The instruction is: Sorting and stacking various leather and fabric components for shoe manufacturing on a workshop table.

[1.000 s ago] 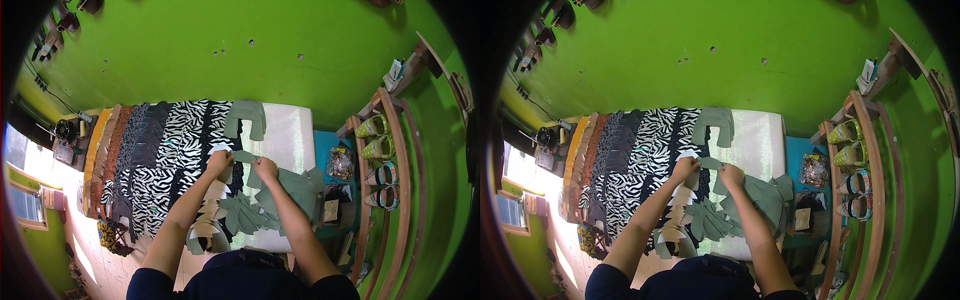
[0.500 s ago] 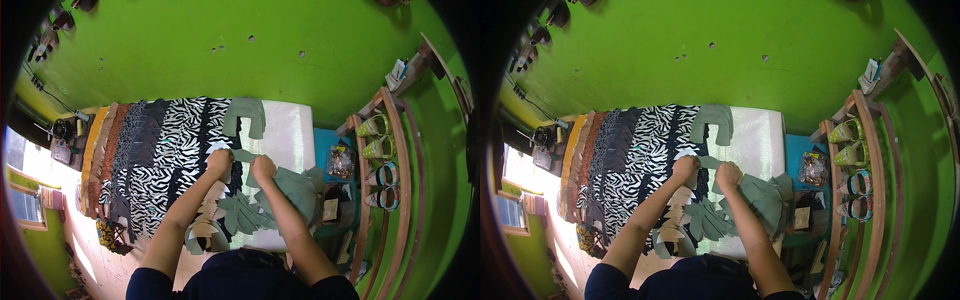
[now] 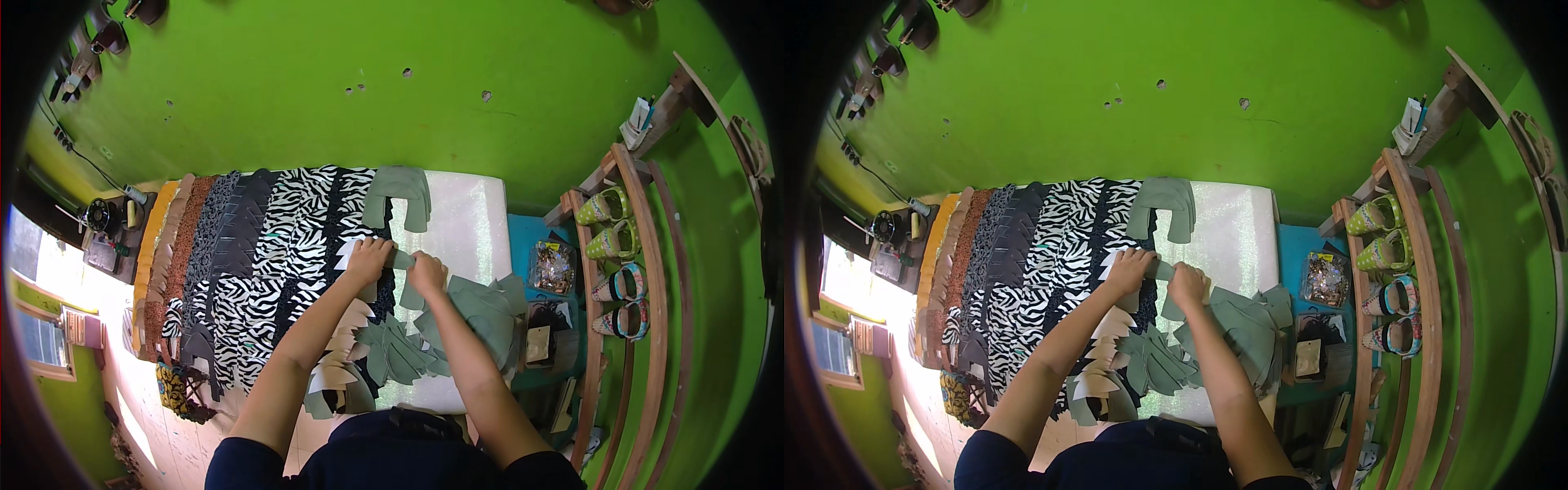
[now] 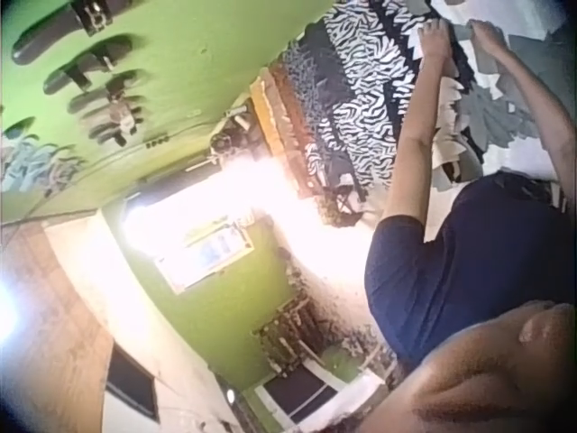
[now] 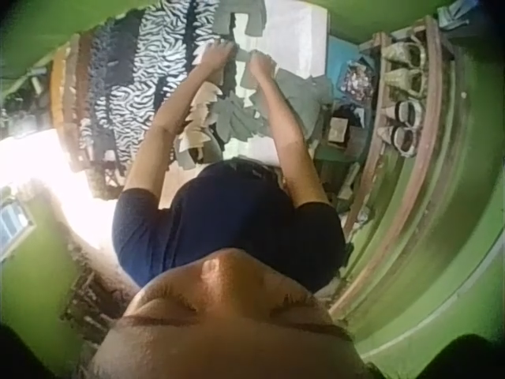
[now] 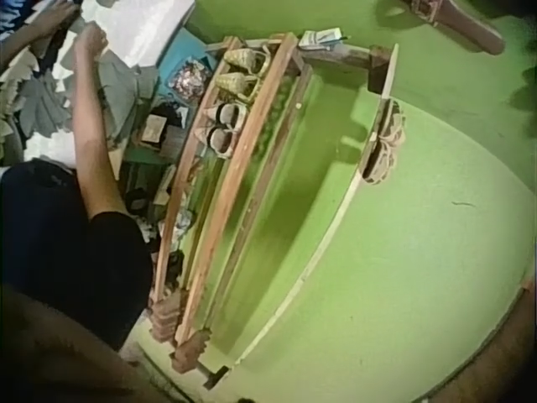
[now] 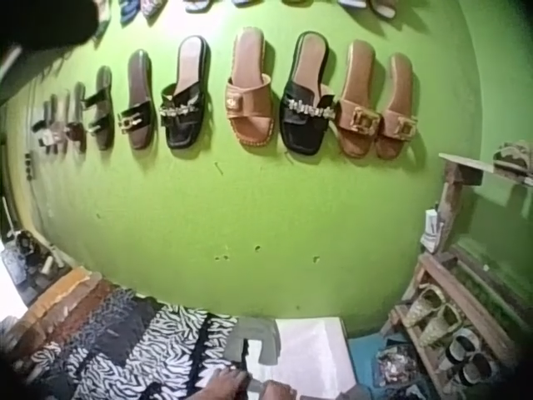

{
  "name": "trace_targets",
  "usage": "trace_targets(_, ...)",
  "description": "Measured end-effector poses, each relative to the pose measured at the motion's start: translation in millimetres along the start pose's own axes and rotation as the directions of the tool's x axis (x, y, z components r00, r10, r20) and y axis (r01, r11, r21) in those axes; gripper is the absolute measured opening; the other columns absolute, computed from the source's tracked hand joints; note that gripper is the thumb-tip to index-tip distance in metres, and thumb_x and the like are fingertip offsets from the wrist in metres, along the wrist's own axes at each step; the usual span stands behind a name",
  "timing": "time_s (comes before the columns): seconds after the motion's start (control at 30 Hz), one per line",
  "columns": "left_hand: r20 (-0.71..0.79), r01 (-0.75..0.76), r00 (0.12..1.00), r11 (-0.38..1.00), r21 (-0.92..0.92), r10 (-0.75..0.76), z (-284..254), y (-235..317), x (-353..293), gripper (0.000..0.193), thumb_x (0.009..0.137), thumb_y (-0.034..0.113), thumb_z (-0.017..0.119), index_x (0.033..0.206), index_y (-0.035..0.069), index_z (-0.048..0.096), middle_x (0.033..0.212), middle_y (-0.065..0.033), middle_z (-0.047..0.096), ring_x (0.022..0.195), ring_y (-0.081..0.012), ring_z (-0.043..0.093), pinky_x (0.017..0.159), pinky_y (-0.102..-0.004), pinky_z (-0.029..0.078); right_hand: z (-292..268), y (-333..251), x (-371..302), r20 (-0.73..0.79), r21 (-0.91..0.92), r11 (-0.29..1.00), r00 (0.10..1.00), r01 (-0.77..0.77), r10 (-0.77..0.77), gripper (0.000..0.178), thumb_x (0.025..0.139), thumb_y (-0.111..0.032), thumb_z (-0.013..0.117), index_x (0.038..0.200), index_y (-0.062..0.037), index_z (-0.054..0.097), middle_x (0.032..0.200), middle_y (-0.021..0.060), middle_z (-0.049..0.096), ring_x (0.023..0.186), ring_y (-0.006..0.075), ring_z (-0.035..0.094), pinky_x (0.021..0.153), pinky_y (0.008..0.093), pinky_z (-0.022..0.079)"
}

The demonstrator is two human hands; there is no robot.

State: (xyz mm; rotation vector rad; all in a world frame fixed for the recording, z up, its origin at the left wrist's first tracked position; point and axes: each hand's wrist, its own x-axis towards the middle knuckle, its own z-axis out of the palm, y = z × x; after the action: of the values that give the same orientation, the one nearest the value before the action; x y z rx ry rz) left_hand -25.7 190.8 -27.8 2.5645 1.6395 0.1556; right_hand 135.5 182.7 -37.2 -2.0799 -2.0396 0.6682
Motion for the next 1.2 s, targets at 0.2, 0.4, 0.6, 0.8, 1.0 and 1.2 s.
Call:
trace_targets(0.2,0.155,-0.012,0.986,0.942,-0.335,0.068,-18,-29,-5,0.026,0.073,0.02,0.063,0.095,0.007,0.058,0.077,-0.0078,0.06,0.072,-0.0238,0.059,0.066,-0.0358,0.044,-31,9,4,0.25,0.565,0.825,0.951,0.01,-0.182,0.029,0.078,-0.018,0.063,0.101,-0.0022,0.056,0.087,0.0087,0.063,0.077,0.0198,0.06,0.07,0.0296,0.046)
trace_targets(0.4,0.308,0.231,0.951,0.717,-0.657,-0.025,-44,-32,-7,0.031,0.078,0.029,0.063,0.095,0.003,0.058,0.076,-0.011,0.058,0.07,-0.0186,0.057,0.066,-0.031,0.045,-48,32,17,0.286,0.818,0.565,0.929,-0.109,-0.236,0.033,0.077,-0.016,0.065,0.103,0.0011,0.055,0.088,0.0104,0.063,0.08,0.0147,0.059,0.071,0.0261,0.045)
trace_targets(0.6,0.258,0.382,0.924,0.646,-0.661,-0.282,-5,-28,-10,0.032,0.077,0.016,0.061,0.105,0.004,0.052,0.092,-0.016,0.061,0.086,-0.0287,0.059,0.075,-0.0358,0.046,-24,26,23,0.121,0.466,0.883,0.993,-0.051,-0.007,0.037,0.076,-0.015,0.064,0.106,0.0012,0.052,0.098,0.015,0.059,0.089,0.0242,0.057,0.078,0.0316,0.044)
trace_targets(0.8,-0.155,0.106,0.978,0.97,-0.221,-0.142,0,13,-36,0.034,0.078,0.015,0.054,0.11,0.003,0.051,0.122,-0.0106,0.048,0.11,-0.0214,0.048,0.088,-0.0363,0.039,-11,-11,-10,-0.26,-0.029,0.974,0.939,0.226,-0.226,0.047,0.08,-0.017,0.053,0.123,-0.0023,0.041,0.122,0.0168,0.045,0.115,0.0302,0.041,0.096,0.0441,0.031)
trace_targets(1.0,-0.131,0.013,0.991,0.999,-0.048,-0.019,22,16,-62,0.048,0.085,0.031,0.042,0.123,0.002,0.046,0.13,-0.0099,0.044,0.12,-0.0207,0.041,0.102,-0.038,0.027,19,-24,-31,0.023,0.002,0.867,0.866,0.499,-0.499,0.06,0.09,-0.029,0.037,0.135,0.0015,0.013,0.134,0.0109,0.037,0.124,0.0227,0.035,0.106,0.0491,0.011)
trace_targets(1.2,-0.091,0.071,0.993,0.997,-0.019,-0.073,13,24,-57,0.042,0.085,0.028,0.044,0.12,0.006,0.05,0.13,-0.0079,0.044,0.119,-0.019,0.042,0.101,-0.0379,0.029,19,-14,-27,0.032,-0.065,0.908,0.911,0.413,-0.412,0.066,0.091,-0.038,0.036,0.136,0.0012,0.01,0.135,0.0067,0.037,0.121,0.0185,0.04,0.107,0.0457,0.007)
